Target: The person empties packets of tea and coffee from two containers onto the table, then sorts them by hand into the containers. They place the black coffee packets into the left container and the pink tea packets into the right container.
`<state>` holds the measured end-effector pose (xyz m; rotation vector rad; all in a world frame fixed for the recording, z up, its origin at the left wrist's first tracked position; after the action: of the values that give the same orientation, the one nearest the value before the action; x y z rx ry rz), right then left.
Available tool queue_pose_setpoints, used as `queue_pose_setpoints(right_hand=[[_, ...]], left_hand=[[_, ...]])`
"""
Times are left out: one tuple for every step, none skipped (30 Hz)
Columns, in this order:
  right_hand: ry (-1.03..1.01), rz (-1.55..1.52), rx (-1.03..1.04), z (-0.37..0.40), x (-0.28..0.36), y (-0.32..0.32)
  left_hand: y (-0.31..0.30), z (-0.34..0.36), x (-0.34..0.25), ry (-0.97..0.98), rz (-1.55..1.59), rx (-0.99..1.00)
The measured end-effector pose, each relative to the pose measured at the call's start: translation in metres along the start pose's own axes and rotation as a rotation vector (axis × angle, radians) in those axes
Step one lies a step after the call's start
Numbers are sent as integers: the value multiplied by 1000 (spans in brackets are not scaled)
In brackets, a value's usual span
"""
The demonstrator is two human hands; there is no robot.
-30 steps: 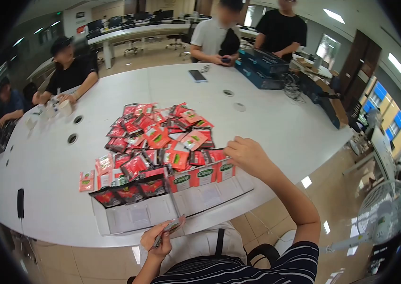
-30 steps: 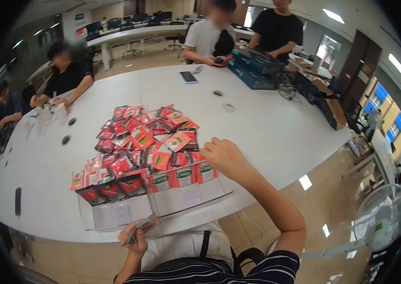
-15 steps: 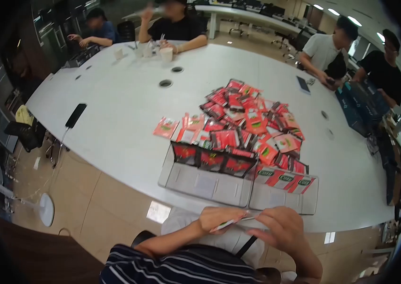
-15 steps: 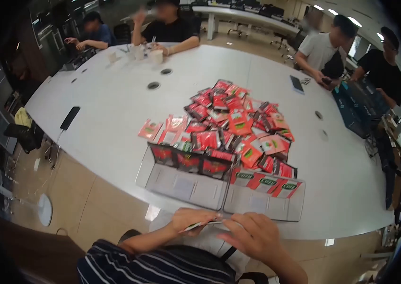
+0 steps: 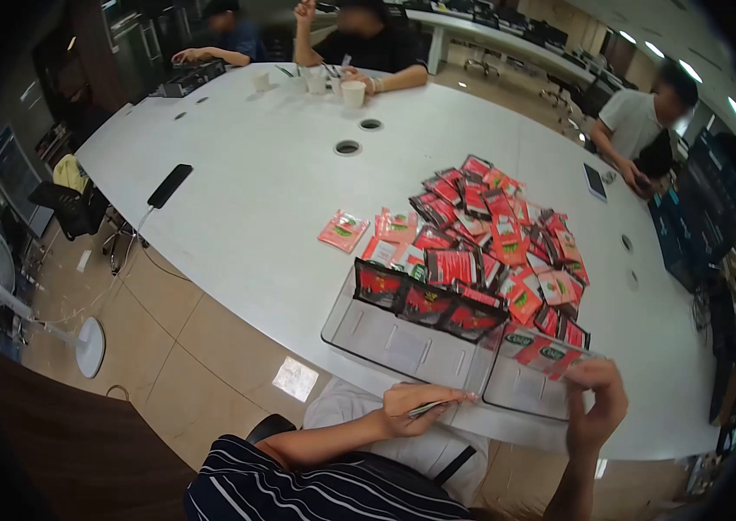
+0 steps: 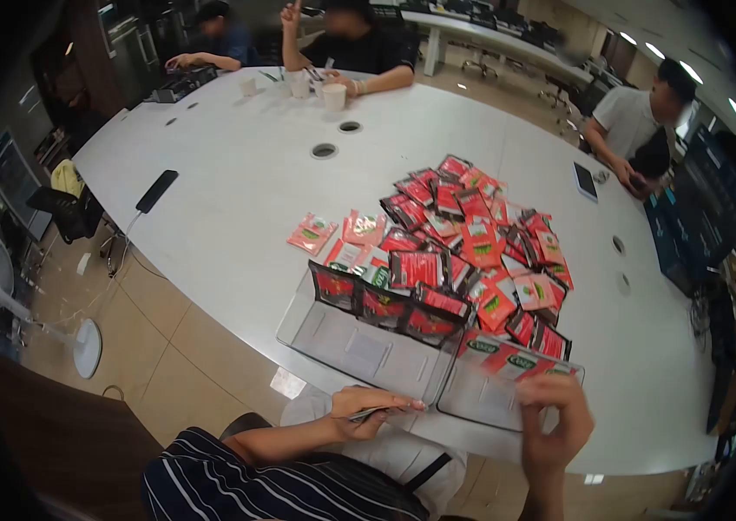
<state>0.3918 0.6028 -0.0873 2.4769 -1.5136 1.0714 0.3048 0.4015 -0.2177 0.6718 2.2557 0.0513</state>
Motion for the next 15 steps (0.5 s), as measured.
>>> queue_pose_setpoints(right_hand=[[183,-36,-34,-1,-15,-6],[376,-61,-76,-1,-28,-11],[484,-109,-73,-2,-35,-9],[576,-166,-87,-7,-44,-7],[596,-189,-78,-9,-50,-5],[607,-214,-70,-9,-53,-4],[614,-218,-74,-8,-56,-3],[621,-228,-69,-7,-58,-1],[626,-245,-57,-6,-58,-1],[622,-213,-50,-4,-56,-5],[614,-188,-39,-4,-54,-7],[607,-165,-25,-4,-53,-7],[534,-163,-40,-5,-50,-9],[460,-161,-54,-5,-48,-12],[386,-159,-65,-6,-46,-16]], left_hand=[[0,-2,-1,9,-29,13],[-2,-3,-2,7,-50,33],[-1,-2,-3,7,-59,63],[0,-1,-1,-8,-40,55],[-1,2,0,-25,-22,46],[0,3,2,-35,-3,34],[1,3,3,-38,7,26],[0,3,3,-40,10,11],[0,4,3,-41,4,-10],[1,4,3,-49,20,-13],[1,4,4,-53,32,-18],[0,4,4,-56,39,-26],[0,3,3,-41,18,-16],[0,1,1,-25,-4,-8],[0,0,0,-9,-26,-2]])
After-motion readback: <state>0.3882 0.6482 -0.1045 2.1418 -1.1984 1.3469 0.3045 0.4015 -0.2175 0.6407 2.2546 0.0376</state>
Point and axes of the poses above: each hand's wrist, its own z-axis away from the middle knuckle, its own y-axis out of the palm, x = y × z, the point moved 5 cm from there along -z, towards the middle knuckle, and after that the axes turned 13 degrees about -x, right-handed, at the moved point
